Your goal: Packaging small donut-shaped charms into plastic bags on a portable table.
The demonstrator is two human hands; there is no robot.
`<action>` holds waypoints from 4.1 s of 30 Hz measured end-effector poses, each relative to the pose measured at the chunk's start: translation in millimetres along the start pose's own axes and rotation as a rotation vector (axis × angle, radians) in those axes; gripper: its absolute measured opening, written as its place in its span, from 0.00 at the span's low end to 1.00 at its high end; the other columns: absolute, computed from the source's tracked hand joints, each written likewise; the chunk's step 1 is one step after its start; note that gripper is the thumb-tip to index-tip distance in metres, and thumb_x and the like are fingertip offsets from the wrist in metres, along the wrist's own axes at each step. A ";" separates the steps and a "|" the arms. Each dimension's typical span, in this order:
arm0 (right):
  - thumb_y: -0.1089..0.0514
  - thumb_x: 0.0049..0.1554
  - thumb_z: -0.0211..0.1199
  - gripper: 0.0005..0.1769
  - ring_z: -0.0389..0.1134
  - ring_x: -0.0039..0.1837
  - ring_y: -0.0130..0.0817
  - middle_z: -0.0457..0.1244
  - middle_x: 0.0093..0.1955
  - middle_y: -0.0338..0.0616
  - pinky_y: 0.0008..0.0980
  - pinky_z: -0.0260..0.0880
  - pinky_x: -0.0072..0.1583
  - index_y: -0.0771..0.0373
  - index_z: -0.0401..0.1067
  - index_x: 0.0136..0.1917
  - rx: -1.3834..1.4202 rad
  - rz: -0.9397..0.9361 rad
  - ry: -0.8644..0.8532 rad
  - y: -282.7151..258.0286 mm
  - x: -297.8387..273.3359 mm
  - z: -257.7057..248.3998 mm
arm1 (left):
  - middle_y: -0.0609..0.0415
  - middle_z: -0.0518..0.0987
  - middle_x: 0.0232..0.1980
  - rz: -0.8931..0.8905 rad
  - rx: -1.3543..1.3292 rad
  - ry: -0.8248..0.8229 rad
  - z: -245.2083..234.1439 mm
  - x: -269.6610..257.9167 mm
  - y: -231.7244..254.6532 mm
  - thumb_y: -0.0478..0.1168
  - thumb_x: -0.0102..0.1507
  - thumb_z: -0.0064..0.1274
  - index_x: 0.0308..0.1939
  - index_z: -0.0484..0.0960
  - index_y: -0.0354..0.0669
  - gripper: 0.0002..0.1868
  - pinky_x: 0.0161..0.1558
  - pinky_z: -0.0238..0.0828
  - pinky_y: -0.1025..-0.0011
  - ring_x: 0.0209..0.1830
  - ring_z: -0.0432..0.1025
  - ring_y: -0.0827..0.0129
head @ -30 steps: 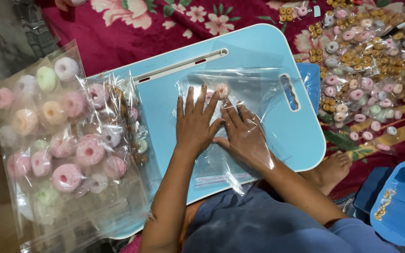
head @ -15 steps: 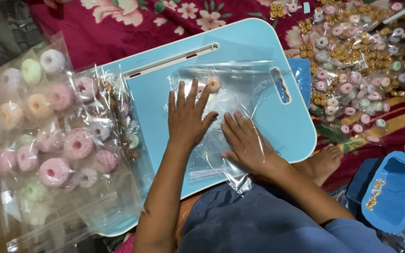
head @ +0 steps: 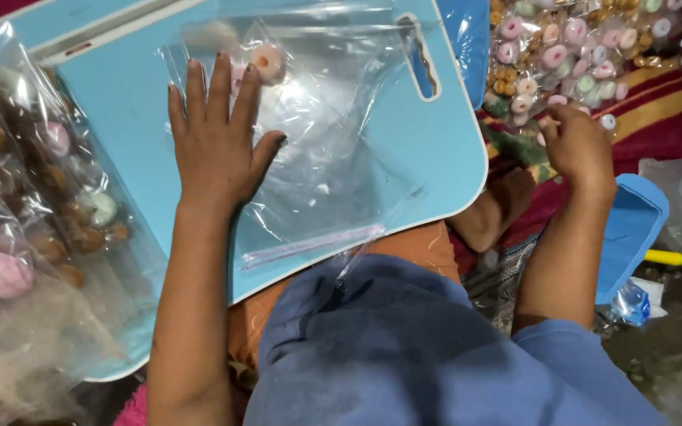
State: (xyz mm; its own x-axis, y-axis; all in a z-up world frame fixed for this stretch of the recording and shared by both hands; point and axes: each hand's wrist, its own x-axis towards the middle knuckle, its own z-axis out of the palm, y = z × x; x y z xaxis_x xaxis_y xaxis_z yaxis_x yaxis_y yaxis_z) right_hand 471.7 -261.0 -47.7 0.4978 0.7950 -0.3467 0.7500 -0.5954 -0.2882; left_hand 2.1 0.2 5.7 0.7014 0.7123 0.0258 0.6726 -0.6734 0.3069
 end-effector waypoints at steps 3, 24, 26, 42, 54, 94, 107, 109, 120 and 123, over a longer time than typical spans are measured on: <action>0.52 0.65 0.49 0.28 0.62 0.67 0.68 0.62 0.71 0.65 0.62 0.62 0.60 0.61 0.67 0.76 -0.131 0.119 -0.174 36.6 49.6 26.7 | 0.39 0.51 0.83 0.018 -0.008 0.008 -1.5 -1.0 0.8 0.62 0.73 0.45 0.81 0.59 0.45 0.39 0.74 0.34 0.33 0.80 0.41 0.33; 0.67 0.55 0.65 0.20 0.64 0.61 0.60 0.63 0.62 0.54 0.53 0.65 0.58 0.55 0.76 0.61 0.053 -0.026 0.660 79.1 163.6 160.0 | 0.43 0.52 0.84 -0.042 0.039 0.054 7.1 0.2 3.9 0.69 0.69 0.37 0.81 0.58 0.52 0.42 0.77 0.31 0.40 0.83 0.38 0.40; 0.71 0.52 0.68 0.27 0.66 0.61 0.59 0.64 0.57 0.50 0.51 0.64 0.62 0.51 0.77 0.62 0.161 -0.055 0.867 89.7 132.1 177.1 | 0.41 0.51 0.84 -0.073 -0.009 0.079 8.4 0.3 3.9 0.71 0.68 0.35 0.80 0.59 0.50 0.43 0.77 0.29 0.40 0.84 0.35 0.40; 0.80 0.65 0.67 0.17 0.65 0.52 0.52 0.60 0.58 0.65 0.41 0.68 0.44 0.73 0.62 0.58 0.847 -0.508 1.182 -84.6 10.1 19.7 | 0.47 0.79 0.61 0.168 0.041 0.575 16.7 -44.1 37.3 0.53 0.68 0.50 0.61 0.79 0.44 0.23 0.65 0.63 0.43 0.63 0.72 0.47; 0.84 0.52 0.51 0.15 0.65 0.66 0.55 0.60 0.63 0.70 0.41 0.72 0.60 0.76 0.69 0.50 1.014 -0.828 0.544 -246.7 -75.6 41.4 | 0.37 0.68 0.75 0.160 -0.081 0.092 6.3 -78.4 57.8 0.58 0.61 0.60 0.70 0.71 0.36 0.41 0.74 0.44 0.33 0.78 0.54 0.34; 0.68 0.62 0.57 0.12 0.70 0.61 0.66 0.64 0.63 0.67 0.57 0.75 0.57 0.74 0.74 0.58 0.380 -0.799 0.211 -324.7 -122.4 47.8 | 0.47 0.85 0.52 0.031 -0.502 0.528 -2.3 -83.8 85.2 0.44 0.65 0.62 0.42 0.89 0.47 0.07 0.68 0.63 0.41 0.61 0.77 0.51; 0.65 0.64 0.54 0.18 0.65 0.71 0.51 0.59 0.75 0.64 0.48 0.68 0.67 0.75 0.72 0.65 1.097 -0.319 -0.098 -300.8 -106.6 51.2 | 0.47 0.82 0.58 0.214 -0.527 0.655 11.2 -80.5 122.3 0.53 0.66 0.56 0.46 0.85 0.47 0.15 0.63 0.73 0.54 0.62 0.77 0.51; 0.64 0.55 0.71 0.13 0.67 0.70 0.46 0.65 0.63 0.52 0.43 0.71 0.63 0.70 0.79 0.54 0.996 -0.348 -0.062 -292.2 -101.0 51.9 | 0.35 0.76 0.65 0.168 -0.492 0.683 0.7 -77.6 108.3 0.53 0.69 0.52 0.55 0.82 0.41 0.21 0.64 0.71 0.48 0.65 0.72 0.39; 0.60 0.58 0.65 0.15 0.65 0.33 0.34 0.68 0.45 0.56 0.29 0.65 0.32 0.70 0.79 0.57 1.029 -0.269 -0.275 -279.5 -91.1 48.3 | 0.32 0.68 0.73 -0.183 -0.306 0.246 -1.7 -81.1 51.0 0.67 0.71 0.29 0.75 0.62 0.32 0.44 0.67 0.59 0.44 0.72 0.62 0.36; 0.62 0.57 0.65 0.14 0.72 0.46 0.41 0.70 0.56 0.58 0.32 0.70 0.38 0.73 0.80 0.54 0.982 -0.265 -0.320 -288.4 -97.8 42.4 | 0.34 0.67 0.73 -0.179 -0.326 0.231 3.1 -87.5 52.2 0.68 0.71 0.23 0.76 0.61 0.34 0.45 0.66 0.59 0.45 0.73 0.61 0.37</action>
State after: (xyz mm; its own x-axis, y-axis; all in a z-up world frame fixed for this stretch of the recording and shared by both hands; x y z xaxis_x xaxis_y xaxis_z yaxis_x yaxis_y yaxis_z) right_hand 188.3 -172.0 31.5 0.1251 0.9304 -0.3446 0.0667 -0.3544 -0.9327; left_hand -23.4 -97.9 16.6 0.4847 0.8625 0.1455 0.6434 -0.4642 0.6088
